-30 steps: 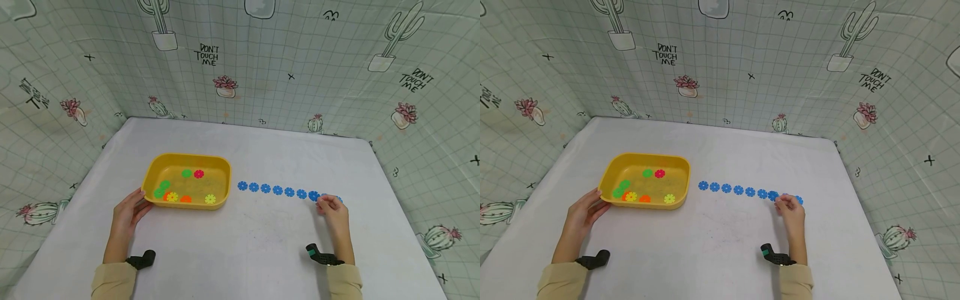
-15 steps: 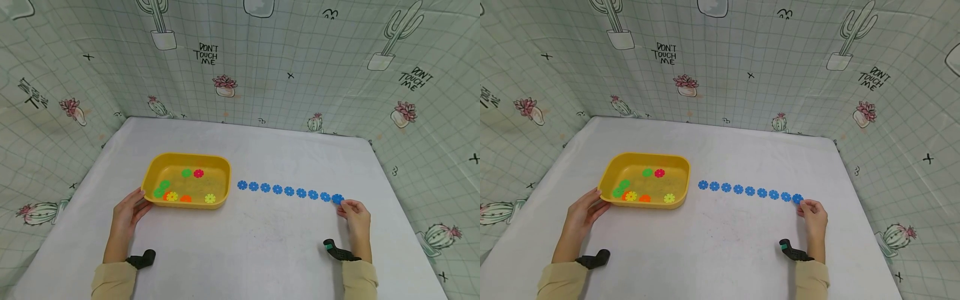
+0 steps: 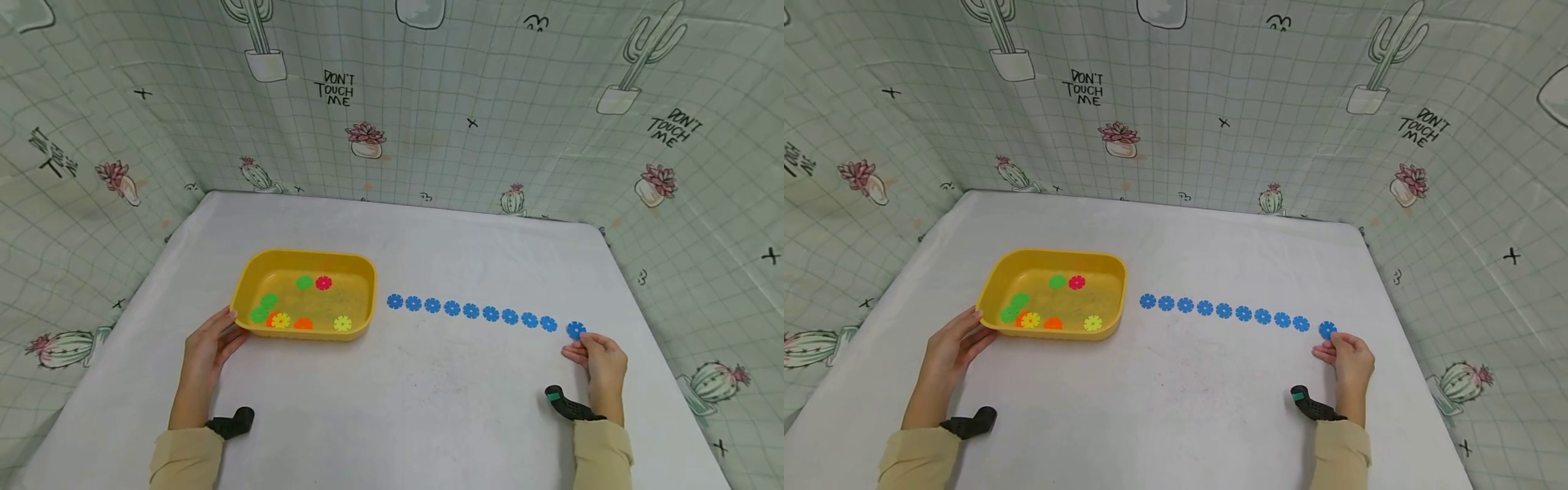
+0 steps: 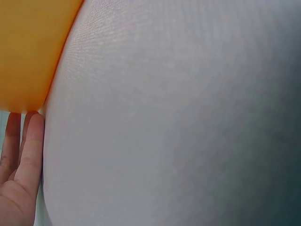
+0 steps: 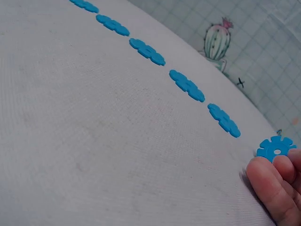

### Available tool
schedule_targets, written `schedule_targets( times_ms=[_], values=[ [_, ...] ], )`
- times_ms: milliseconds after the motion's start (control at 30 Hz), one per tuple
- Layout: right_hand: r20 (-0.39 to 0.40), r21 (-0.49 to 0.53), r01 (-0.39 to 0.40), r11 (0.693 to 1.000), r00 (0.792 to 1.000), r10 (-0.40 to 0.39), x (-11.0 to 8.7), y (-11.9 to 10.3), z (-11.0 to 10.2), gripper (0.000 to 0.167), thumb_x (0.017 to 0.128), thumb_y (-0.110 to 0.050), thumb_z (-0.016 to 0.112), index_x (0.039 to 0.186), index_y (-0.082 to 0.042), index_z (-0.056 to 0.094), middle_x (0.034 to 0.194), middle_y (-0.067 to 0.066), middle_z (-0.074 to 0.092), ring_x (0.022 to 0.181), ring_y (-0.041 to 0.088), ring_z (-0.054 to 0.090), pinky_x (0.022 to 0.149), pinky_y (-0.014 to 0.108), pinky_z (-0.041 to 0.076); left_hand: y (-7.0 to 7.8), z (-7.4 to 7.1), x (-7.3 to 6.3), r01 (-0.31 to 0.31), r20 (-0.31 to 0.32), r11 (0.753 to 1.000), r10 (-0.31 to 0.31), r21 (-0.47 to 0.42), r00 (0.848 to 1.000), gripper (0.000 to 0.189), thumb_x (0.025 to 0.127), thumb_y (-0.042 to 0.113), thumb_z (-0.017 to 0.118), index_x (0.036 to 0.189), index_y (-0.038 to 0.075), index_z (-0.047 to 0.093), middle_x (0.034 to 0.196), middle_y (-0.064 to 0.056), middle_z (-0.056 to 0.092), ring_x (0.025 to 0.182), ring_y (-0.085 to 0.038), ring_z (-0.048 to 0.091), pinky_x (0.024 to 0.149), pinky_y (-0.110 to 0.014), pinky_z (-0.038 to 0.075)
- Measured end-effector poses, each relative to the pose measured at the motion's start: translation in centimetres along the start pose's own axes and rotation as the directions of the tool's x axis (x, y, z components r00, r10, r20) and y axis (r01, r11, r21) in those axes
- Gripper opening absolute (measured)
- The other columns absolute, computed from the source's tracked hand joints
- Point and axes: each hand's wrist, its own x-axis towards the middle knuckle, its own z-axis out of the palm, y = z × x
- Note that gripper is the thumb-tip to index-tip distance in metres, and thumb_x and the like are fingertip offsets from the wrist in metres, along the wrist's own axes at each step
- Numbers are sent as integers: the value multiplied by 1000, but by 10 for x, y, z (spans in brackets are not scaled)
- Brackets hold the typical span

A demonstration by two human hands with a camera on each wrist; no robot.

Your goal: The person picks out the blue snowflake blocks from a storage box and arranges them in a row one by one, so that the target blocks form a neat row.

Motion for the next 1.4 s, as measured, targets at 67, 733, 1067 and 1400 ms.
schedule_targets(
  times_ms=[67, 733, 1067, 1400],
  values=[
    [7, -2, -8, 1000, 1000, 8, 2, -2, 1, 16, 96, -22, 49, 104, -9, 49, 68, -4, 59, 58, 9, 67, 58, 22, 57, -1, 0, 0, -5, -7, 1000, 5, 1, 1000, 67, 84, 35, 68, 141, 14, 41, 87, 17, 63, 78, -3, 65, 76, -17, 55],
    [6, -121, -42, 992, 999, 43, 14, -4, 4, 17, 94, -17, 53, 100, -2, 53, 56, -5, 60, 48, 10, 64, 51, 24, 56, 0, -2, -1, 17, -10, 1000, -17, 9, 1000, 67, 83, 37, 67, 142, 16, 41, 93, 16, 59, 80, -3, 64, 77, -17, 54],
    [34, -209, -53, 976, 997, 62, 4, -7, 5, 19, 95, -27, 50, 101, -9, 48, 62, -7, 60, 54, 8, 65, 56, 22, 56, 0, -6, -1, 5, 32, 994, -8, 108, 999, 72, 85, 38, 64, 145, 13, 33, 99, 14, 57, 81, 1, 62, 80, -16, 53],
    [107, -433, 160, 887, 986, -125, -14, -11, 16, 41, 95, -31, 49, 118, 3, 46, 69, -15, 57, 62, -1, 58, 58, 13, 53, -16, -24, 39, -181, 53, 942, 173, 281, 984, 67, 84, 55, 56, 139, 19, 44, 135, 4, 49, 100, 0, 56, 78, -10, 52]
  ],
)
